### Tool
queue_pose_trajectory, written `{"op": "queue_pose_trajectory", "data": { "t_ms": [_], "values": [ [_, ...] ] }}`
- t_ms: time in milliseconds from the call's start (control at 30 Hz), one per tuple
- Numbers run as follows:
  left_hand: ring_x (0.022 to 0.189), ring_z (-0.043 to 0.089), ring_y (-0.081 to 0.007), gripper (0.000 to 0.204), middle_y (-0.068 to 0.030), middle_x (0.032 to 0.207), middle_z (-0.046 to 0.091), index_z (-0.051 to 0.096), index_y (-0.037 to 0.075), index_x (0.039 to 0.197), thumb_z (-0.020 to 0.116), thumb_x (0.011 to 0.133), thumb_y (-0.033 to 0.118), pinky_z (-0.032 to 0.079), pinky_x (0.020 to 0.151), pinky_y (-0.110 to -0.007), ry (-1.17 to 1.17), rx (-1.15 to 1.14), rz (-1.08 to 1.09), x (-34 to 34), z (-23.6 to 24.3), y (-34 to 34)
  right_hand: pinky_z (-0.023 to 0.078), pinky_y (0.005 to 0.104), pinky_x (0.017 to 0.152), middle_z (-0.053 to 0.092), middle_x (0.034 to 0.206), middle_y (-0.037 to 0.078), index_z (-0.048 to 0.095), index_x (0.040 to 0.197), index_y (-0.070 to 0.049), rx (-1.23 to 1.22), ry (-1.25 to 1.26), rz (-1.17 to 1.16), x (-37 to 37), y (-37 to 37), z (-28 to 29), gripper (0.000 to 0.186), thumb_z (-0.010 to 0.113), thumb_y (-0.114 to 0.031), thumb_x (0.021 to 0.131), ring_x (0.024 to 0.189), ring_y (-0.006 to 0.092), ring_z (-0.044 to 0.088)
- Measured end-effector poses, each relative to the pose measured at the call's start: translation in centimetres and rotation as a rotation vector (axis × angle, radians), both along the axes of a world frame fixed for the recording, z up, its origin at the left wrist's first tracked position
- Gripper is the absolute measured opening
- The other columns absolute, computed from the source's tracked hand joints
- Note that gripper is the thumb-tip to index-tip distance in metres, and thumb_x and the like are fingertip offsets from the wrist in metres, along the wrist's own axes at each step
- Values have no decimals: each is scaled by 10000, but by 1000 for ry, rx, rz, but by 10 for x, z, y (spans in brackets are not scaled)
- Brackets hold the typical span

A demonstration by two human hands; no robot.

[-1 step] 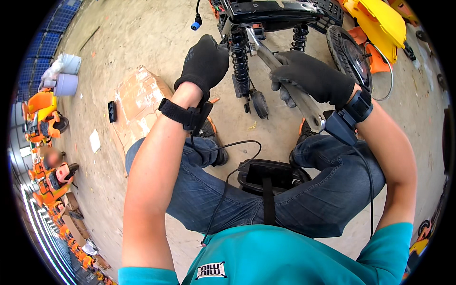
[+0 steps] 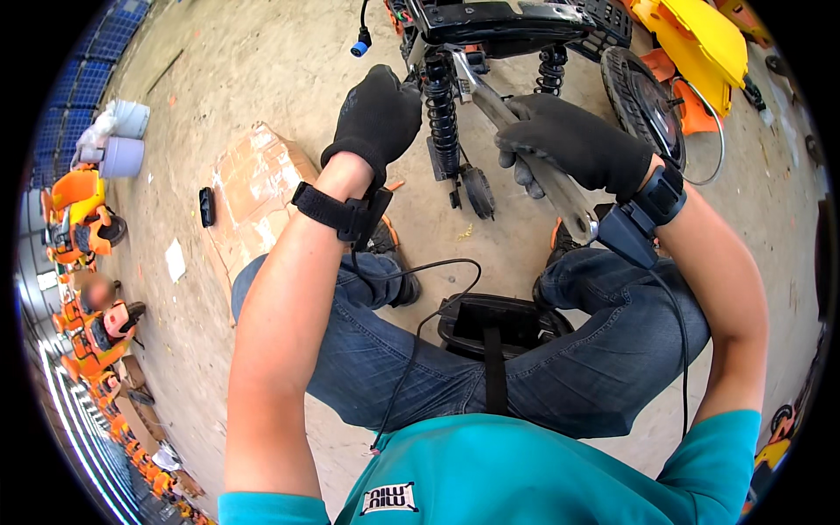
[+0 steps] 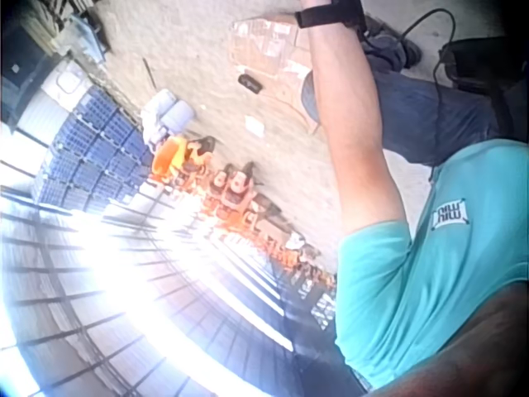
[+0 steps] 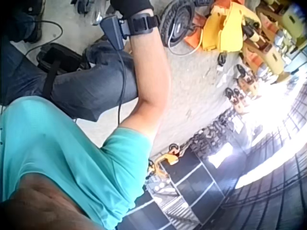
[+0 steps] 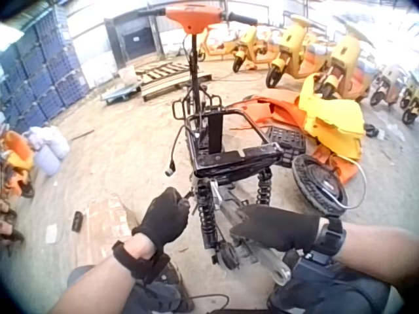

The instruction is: The person attaches a component to a motorcycle frame by hand and tightens a bolt using an adjustable wrench. They work on the rear suspension area while wearing black gloves.

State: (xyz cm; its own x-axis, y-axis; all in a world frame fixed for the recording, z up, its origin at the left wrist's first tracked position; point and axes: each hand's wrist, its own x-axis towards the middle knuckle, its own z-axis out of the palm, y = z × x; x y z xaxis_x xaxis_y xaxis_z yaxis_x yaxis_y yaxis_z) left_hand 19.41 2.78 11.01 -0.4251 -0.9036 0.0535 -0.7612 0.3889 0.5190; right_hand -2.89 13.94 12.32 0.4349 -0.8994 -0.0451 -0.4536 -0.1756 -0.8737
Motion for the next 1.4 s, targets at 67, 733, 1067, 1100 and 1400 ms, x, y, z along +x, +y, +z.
{"op": "queue_pose_trajectory", "data": {
  "t_ms": [67, 733, 1067, 1100, 1400],
  "values": [
    [732, 616, -316, 257, -181, 748, 617, 558, -19, 831, 531, 864, 235, 469, 677, -401, 12, -15, -32, 0, 2, 1, 515, 297, 520, 605, 762, 94, 532, 929, 49, -167, 71, 46, -3, -1, -6, 232, 537, -178, 883, 573, 149, 599],
    [784, 634, -385, 215, -237, 737, 613, 643, -38, 799, 521, 820, 138, 515, 727, -435, -428, -416, -596, -4, 8, -40, 508, 336, 633, 602, 873, 149, 611, 955, 12, -318, 384, 116, 1, 3, 11, 177, 493, -88, 870, 699, 239, 618],
    [783, 627, -423, 346, -303, 825, 629, 625, -81, 814, 477, 845, 230, 503, 718, -453, -238, -68, -274, -18, -7, -35, 467, 383, 761, 572, 971, 175, 629, 1034, -37, -174, 495, 124, 8, 3, 24, 219, 525, -88, 850, 860, 307, 587],
    [752, 640, -402, 347, -289, 824, 643, 625, -73, 808, 472, 859, 234, 511, 688, -446, -264, -91, -280, -15, -10, -37, 465, 384, 772, 567, 982, 176, 629, 1044, -46, -177, 516, 125, 9, 3, 25, 226, 533, -76, 841, 885, 314, 579],
    [576, 624, -158, 229, -141, 826, 663, 545, 72, 1008, 437, 941, 262, 512, 477, -256, 400, 1200, 142, -26, 32, -22, 463, 387, 827, 544, 1030, 174, 619, 1087, -80, -137, 677, 182, 11, 0, 28, 296, 567, -25, 801, 962, 324, 549]
  ]
}}
